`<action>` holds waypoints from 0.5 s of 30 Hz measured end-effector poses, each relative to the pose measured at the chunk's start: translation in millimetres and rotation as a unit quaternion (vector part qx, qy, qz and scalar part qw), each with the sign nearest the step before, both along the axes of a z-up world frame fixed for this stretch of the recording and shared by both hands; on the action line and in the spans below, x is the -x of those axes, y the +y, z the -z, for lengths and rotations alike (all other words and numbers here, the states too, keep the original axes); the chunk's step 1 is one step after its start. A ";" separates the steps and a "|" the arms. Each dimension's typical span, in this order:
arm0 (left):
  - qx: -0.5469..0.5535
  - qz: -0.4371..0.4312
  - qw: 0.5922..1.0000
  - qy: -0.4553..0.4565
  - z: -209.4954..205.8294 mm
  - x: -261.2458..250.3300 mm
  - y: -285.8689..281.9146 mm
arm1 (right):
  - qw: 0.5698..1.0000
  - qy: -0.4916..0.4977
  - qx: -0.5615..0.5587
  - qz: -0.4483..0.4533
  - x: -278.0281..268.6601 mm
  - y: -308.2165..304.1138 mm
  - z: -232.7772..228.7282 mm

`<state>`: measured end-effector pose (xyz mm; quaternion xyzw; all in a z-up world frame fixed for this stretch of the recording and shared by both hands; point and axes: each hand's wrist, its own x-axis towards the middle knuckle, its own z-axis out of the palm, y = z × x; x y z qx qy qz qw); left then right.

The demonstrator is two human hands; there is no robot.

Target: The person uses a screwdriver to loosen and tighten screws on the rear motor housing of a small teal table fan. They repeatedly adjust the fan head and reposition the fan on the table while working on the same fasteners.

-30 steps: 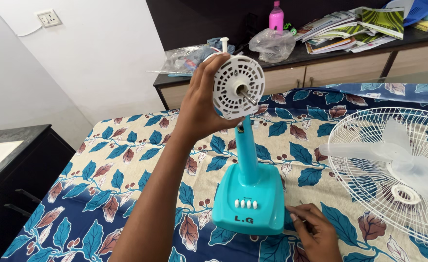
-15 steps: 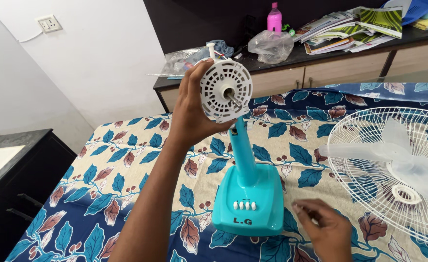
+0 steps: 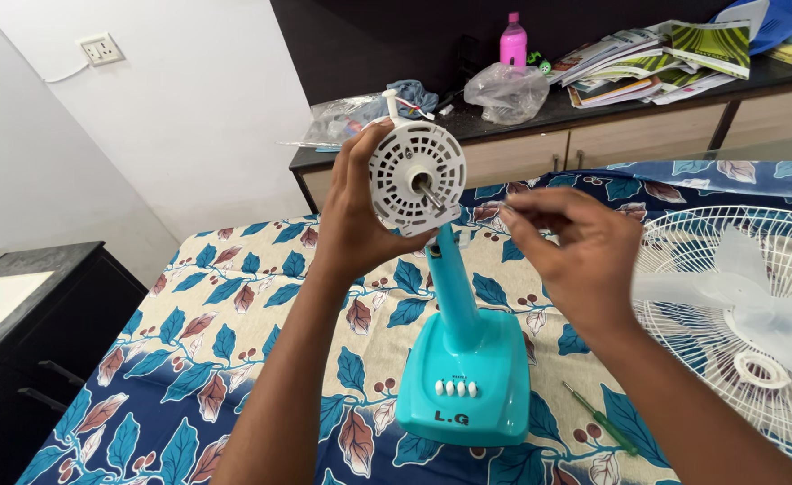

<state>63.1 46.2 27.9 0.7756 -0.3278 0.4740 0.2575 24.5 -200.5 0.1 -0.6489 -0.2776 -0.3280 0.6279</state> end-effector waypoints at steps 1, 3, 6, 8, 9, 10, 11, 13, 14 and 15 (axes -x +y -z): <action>0.000 -0.003 1.000 -0.003 0.3 0.3 0.4 | 1.000 -0.007 0.005 -0.012 -4.4 5.6 -5.2; 0.001 -0.009 1.000 -0.009 1.2 1.5 0.9 | 0.999 -0.016 0.013 -0.035 -12.8 16.6 -12.8; 0.008 -0.013 1.000 -0.008 2.3 4.4 1.1 | 0.997 -0.055 0.045 -0.036 -22.5 28.1 -18.3; 0.014 -0.010 1.000 0.009 1.9 6.2 2.1 | 0.996 -0.069 0.058 -0.024 -27.8 33.3 -19.9; 0.018 -0.008 1.000 0.017 2.0 7.0 2.1 | 0.996 -0.066 0.057 -0.018 -30.0 35.0 -20.2; 0.016 -0.009 1.000 0.010 2.2 7.8 1.9 | 0.996 -0.063 0.056 -0.011 -31.7 36.6 -20.2; 0.014 -0.011 1.000 0.002 2.4 8.5 1.6 | 0.997 -0.062 0.055 -0.003 -33.1 37.9 -20.4; 0.012 -0.014 1.000 -0.005 2.2 9.7 1.3 | 0.997 -0.061 0.054 0.014 -34.9 40.0 -21.0; 0.012 -0.016 1.000 -0.005 2.1 10.1 1.2 | 0.996 -0.065 0.055 0.010 -35.2 40.6 -21.2; 0.013 -0.018 1.000 -0.004 2.3 10.6 0.9 | 0.996 -0.069 0.056 0.006 -35.2 40.3 -21.4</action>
